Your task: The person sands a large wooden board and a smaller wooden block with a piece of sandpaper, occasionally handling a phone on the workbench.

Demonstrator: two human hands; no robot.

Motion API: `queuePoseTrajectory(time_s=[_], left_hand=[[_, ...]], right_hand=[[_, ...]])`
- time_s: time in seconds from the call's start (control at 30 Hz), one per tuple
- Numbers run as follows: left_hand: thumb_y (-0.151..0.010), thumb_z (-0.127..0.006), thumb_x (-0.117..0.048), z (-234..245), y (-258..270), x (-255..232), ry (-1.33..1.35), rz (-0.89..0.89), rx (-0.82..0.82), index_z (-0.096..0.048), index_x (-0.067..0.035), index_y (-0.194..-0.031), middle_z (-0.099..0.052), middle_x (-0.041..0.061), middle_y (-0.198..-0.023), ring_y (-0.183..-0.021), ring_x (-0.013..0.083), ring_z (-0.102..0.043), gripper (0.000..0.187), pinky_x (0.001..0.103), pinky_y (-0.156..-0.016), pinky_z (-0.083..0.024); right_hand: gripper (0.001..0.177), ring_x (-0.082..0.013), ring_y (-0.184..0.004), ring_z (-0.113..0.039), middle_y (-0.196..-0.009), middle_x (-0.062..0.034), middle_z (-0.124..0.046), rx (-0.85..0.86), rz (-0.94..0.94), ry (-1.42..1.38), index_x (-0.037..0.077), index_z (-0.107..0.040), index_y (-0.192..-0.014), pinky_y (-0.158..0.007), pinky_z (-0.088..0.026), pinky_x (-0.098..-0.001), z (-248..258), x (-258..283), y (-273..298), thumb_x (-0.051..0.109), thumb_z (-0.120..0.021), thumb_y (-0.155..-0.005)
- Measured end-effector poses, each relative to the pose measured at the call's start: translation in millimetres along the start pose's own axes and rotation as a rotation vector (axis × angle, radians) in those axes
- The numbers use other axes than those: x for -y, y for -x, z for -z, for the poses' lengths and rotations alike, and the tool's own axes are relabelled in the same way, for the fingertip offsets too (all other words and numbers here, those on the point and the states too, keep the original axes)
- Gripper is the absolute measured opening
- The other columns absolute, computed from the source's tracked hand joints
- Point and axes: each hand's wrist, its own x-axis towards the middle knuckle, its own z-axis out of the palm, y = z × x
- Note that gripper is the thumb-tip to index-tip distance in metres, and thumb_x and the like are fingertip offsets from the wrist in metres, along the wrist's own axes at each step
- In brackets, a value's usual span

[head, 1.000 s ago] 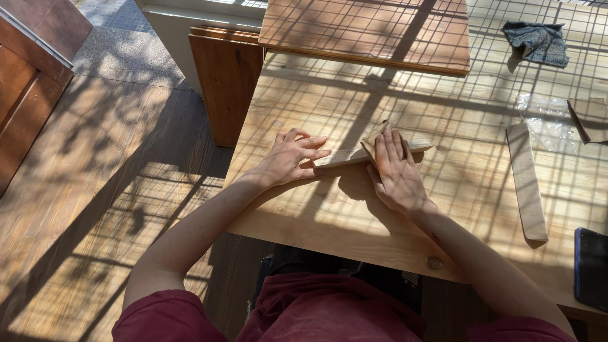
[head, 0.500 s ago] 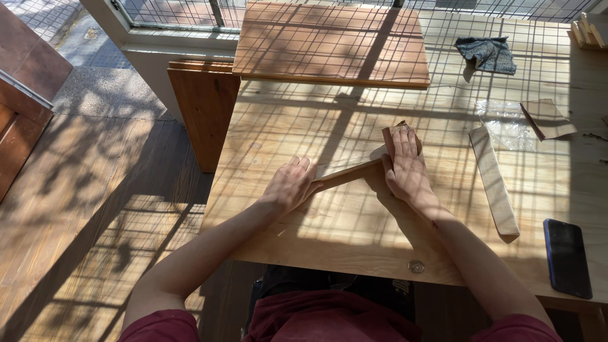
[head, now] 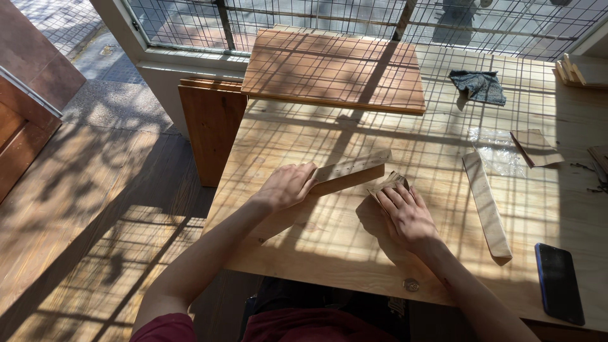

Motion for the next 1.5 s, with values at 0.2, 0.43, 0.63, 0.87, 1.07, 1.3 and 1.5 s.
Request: queuePoseTrajectory(time_s=[0.2,0.43,0.63,0.87,1.07,1.3,1.5], left_hand=[[-0.118,-0.067,-0.066,-11,-16,-5,-0.269,0.071,-0.058,-0.063,-0.014,-0.148,-0.075,0.014,-0.129,-0.124,0.0382,-0.08,0.06,0.057,-0.097,-0.072],[-0.118,-0.067,-0.04,-23,-37,-19,-0.168,0.077,-0.031,-0.061,-0.017,-0.165,-0.07,0.023,-0.141,-0.131,0.0476,-0.074,0.052,0.064,-0.1,-0.067],[-0.112,-0.082,-0.066,9,-110,23,-0.042,0.206,0.249,-0.047,-0.03,-0.189,-0.061,0.032,-0.175,-0.152,0.0597,-0.073,0.091,0.072,-0.127,-0.059],[-0.086,-0.095,-0.078,-4,-201,109,-0.297,0.177,0.015,-0.091,-0.041,-0.138,-0.077,0.003,-0.147,-0.15,0.0323,-0.07,0.064,0.06,-0.131,-0.059],[-0.098,-0.096,-0.068,31,-201,98,-0.09,0.263,0.197,-0.07,-0.025,-0.175,-0.061,0.007,-0.169,-0.167,0.0345,-0.05,0.092,0.067,-0.144,-0.039],[-0.093,-0.092,-0.075,19,-205,113,-0.044,0.318,0.209,-0.069,-0.033,-0.176,-0.062,0.012,-0.176,-0.168,0.0362,-0.054,0.096,0.055,-0.142,-0.041],[-0.1,-0.074,-0.052,-15,-241,85,-0.398,0.516,0.304,-0.077,-0.042,-0.154,-0.065,0.003,-0.159,-0.156,0.0304,-0.057,0.055,0.058,-0.13,-0.042]], right_hand=[[0.083,-0.0422,-0.19,-0.025,-0.191,0.0024,-0.052,0.36,-0.295,0.01,0.04,-0.05,-0.184,-0.153,-0.01,-0.0782,17,0,-9,0.086,-0.047,-0.115],[0.06,-0.0364,-0.18,-0.052,-0.161,0.0065,-0.079,0.018,-0.502,0.068,0.039,-0.071,-0.169,-0.153,-0.029,-0.0758,-4,-9,-1,0.055,-0.069,-0.111],[0.074,-0.0438,-0.174,-0.051,-0.166,-0.0011,-0.072,-0.126,-0.478,-0.156,0.035,-0.066,-0.177,-0.147,-0.026,-0.0818,20,3,5,0.064,-0.073,-0.11],[0.074,-0.0455,-0.174,-0.05,-0.17,-0.0016,-0.067,-0.14,-0.4,-0.204,0.039,-0.065,-0.177,-0.146,-0.025,-0.0779,0,1,10,0.054,-0.078,-0.105],[0.077,-0.0493,-0.173,-0.049,-0.166,-0.0021,-0.075,-0.258,-0.31,-0.286,0.031,-0.057,-0.184,-0.148,-0.02,-0.0784,15,2,7,0.045,-0.069,-0.109],[0.078,-0.0444,-0.16,-0.057,-0.154,0.0024,-0.081,-0.172,-0.292,-0.275,0.037,-0.062,-0.175,-0.142,-0.025,-0.0784,-59,-22,15,0.049,-0.063,-0.098],[0.073,-0.0343,-0.147,-0.066,-0.161,0.0083,-0.079,-0.182,-0.297,-0.225,0.037,-0.066,-0.17,-0.124,-0.056,-0.0607,-74,-28,14,0.041,-0.073,-0.097]])
